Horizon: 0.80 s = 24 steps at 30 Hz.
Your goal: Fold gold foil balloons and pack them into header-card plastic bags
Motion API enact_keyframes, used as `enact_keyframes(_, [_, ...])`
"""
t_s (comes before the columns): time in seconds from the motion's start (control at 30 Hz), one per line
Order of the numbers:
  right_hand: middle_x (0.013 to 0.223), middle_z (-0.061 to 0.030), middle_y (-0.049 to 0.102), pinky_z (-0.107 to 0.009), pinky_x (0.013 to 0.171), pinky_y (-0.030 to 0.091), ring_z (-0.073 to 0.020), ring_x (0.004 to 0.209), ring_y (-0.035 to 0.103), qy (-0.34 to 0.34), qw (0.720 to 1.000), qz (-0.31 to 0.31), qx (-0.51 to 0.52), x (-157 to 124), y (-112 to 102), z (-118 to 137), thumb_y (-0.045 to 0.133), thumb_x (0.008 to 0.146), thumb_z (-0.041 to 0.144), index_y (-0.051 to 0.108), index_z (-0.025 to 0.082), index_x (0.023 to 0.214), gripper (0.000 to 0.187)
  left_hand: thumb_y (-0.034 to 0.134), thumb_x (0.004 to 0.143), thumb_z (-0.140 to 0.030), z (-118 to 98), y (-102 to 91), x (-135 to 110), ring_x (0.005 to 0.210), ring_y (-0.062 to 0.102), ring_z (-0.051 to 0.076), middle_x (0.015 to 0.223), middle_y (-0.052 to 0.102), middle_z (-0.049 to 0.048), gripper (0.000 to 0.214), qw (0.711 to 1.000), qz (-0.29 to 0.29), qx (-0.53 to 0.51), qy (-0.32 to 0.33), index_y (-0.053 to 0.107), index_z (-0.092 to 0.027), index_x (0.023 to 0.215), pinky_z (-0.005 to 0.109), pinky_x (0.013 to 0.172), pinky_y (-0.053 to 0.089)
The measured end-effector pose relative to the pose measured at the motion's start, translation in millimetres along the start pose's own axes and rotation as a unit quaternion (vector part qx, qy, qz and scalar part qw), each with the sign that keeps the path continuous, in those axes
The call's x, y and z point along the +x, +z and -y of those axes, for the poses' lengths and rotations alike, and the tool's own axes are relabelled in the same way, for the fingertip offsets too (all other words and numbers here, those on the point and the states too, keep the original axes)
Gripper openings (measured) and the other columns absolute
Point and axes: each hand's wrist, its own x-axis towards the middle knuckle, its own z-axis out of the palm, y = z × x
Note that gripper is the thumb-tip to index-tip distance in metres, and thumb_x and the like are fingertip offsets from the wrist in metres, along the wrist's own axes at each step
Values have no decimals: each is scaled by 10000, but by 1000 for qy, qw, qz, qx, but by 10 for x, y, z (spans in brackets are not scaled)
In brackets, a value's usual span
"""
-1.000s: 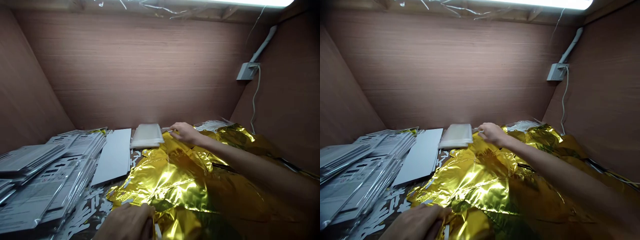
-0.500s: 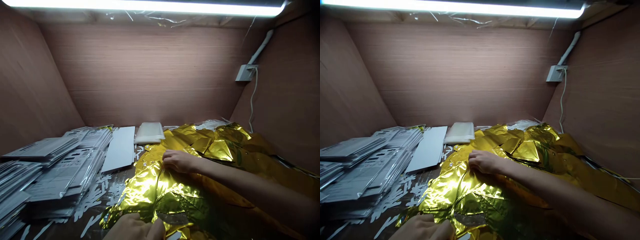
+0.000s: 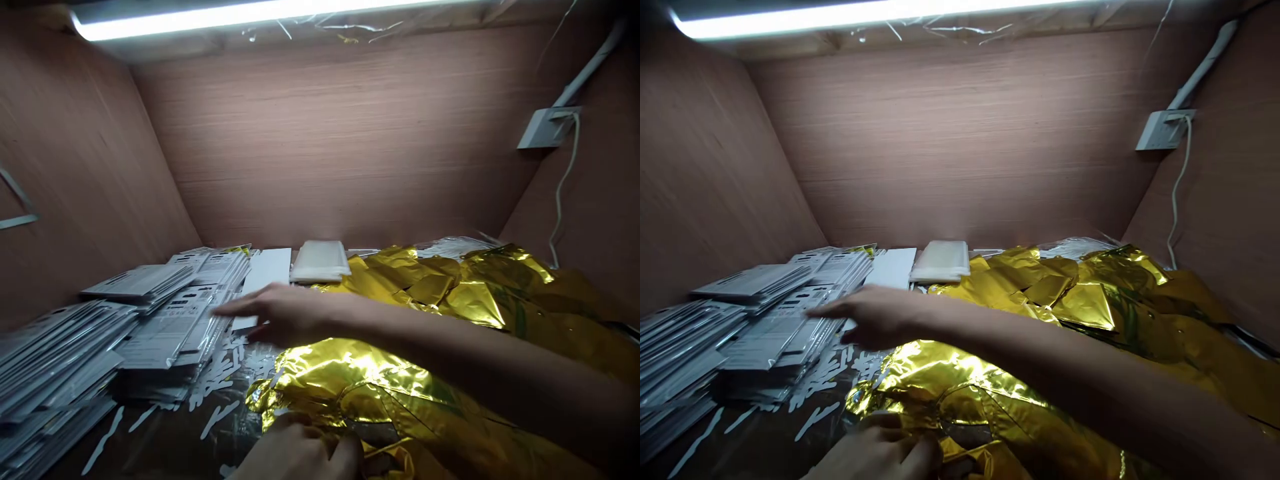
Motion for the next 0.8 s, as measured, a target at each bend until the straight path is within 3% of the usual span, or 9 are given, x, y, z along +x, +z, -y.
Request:
enact_keyframes(0.07, [1365, -134, 674, -307, 937, 533, -221, 1097, 704, 60, 990, -90, -93, -471, -249, 23, 674, 949, 112, 609, 145, 1418, 475, 605, 885, -202, 66, -81, 37, 462, 636, 205, 611, 695, -15, 85, 999, -11, -28, -11, 529, -214, 922, 281, 480, 413])
enact_keyframes(0.13, [1143, -96, 770, -321, 836, 572, -220, 943, 738, 87, 985, -104, -107, -1007, -337, 189, 676, 973, 303, 735, 181, 1224, 285, 524, 910, -202, 134, -183, 70, 427, 567, 182, 617, 672, -15, 31, 995, -37, -86, -41, 501, -216, 923, 294, 422, 315])
enact_keyframes(0.2, [1157, -106, 762, -350, 818, 597, -267, 987, 736, 127, 974, -130, -135, -1458, -221, 435, 704, 924, 404, 688, 191, 1297, 429, 413, 963, -213, 188, -278, 108, 430, 519, 169, 630, 647, -10, 83, 985, -66, -138, -77, 489, -220, 930, 303, 434, 292])
enact_keyframes(0.27, [1172, -122, 754, -346, 748, 609, -279, 952, 741, 119, 959, -154, -205, -1743, 36, 647, 675, 880, 274, 605, 188, 1392, 524, 328, 1014, -233, 222, -348, 156, 484, 525, 165, 668, 634, 0, 183, 976, -81, -172, -107, 485, -224, 921, 296, 483, 329])
enact_keyframes(0.37, [1124, -161, 752, -403, 735, 609, -313, 900, 731, 175, 926, -169, -289, -1901, 392, 745, 591, 789, 157, 603, 137, 1333, 545, 320, 1044, -260, 237, -396, 230, 570, 541, 162, 710, 620, -1, 225, 966, -79, -202, -137, 484, -230, 893, 282, 545, 363])
enact_keyframes(0.43, [1003, -137, 757, -408, 675, 589, -299, 798, 713, 229, 913, -178, -286, -1933, 444, 671, 563, 735, 143, 637, 157, 1217, 489, 309, 1058, -267, 227, -385, 253, 584, 552, 152, 718, 626, -11, 246, 962, -74, -226, -132, 497, -232, 902, 269, 554, 377])
enact_keyframes(0.6, [666, 16, 669, -291, 501, 446, -161, 535, 602, 300, 901, -202, -240, -2023, -25, 471, 537, 728, 68, 661, 248, 861, 256, 516, 972, -614, 160, -190, 188, 593, 657, 171, 757, 713, -9, 454, 962, -131, -237, -19, 549, -211, 1179, 254, 513, 445])
enact_keyframes(0.7, [692, 27, 699, -286, 532, 459, -140, 562, 632, 230, 890, -283, -276, -2036, -376, 523, 572, 808, 103, 675, 267, 821, 195, 457, 1045, -354, 175, -73, 89, 627, 700, 169, 777, 744, 7, 239, 969, -170, -176, 24, 610, -201, 1146, 263, 583, 507])
enact_keyframes(0.8, [878, 6, 754, -346, 707, 542, -198, 802, 720, 177, 853, -366, -328, -2106, -596, 596, 639, 880, 197, 692, 304, 854, 122, 490, 1009, -212, 320, -38, -99, 938, 760, 205, 1084, 790, 47, 259, 980, -165, -112, -9, 647, -217, 1215, 320, 819, 573])
